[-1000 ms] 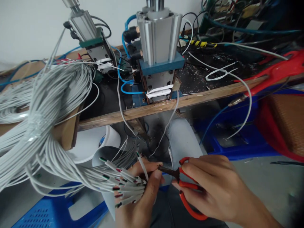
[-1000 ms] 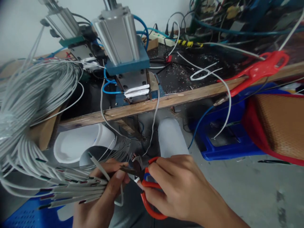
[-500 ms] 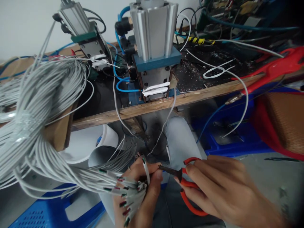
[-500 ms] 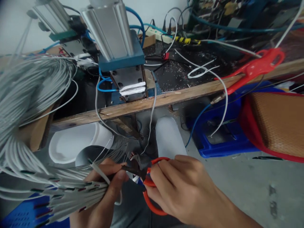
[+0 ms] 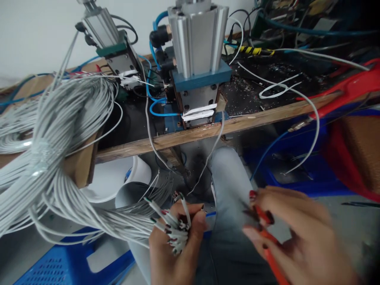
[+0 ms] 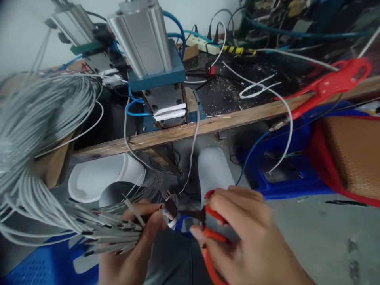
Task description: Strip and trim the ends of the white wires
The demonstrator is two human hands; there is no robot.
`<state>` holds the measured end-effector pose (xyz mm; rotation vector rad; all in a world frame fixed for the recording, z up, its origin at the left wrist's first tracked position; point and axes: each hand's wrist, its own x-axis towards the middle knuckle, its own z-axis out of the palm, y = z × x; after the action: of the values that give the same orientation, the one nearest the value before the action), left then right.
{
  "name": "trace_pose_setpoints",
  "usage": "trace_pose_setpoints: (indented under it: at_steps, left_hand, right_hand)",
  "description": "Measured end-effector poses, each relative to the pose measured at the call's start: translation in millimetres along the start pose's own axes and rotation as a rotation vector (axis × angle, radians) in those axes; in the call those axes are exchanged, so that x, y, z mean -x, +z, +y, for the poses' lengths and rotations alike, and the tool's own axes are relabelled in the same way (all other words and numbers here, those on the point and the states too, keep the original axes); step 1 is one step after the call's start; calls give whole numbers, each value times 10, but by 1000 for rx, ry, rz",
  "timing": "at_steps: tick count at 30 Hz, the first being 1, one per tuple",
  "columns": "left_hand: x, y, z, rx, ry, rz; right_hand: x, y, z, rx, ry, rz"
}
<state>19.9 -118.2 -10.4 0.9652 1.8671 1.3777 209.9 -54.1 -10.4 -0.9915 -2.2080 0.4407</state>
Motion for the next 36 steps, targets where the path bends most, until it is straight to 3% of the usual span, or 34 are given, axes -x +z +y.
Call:
trace_pose_setpoints:
  at_steps: [6, 18, 26, 36]
  left_hand:
    - [-9, -17, 77, 83, -39, 26]
    - [-17, -29, 36, 165, -49, 0]
    - [-7, -24, 17, 144, 23, -23]
    - [-11, 16, 0, 166, 9, 40]
  right_hand:
    - [43, 247, -143, -31, -14, -114]
    - [63, 304, -136, -20, -2, -100]
    - [80, 317, -108, -15, -6, -99]
    - [107, 306, -111, -9, -12, -69]
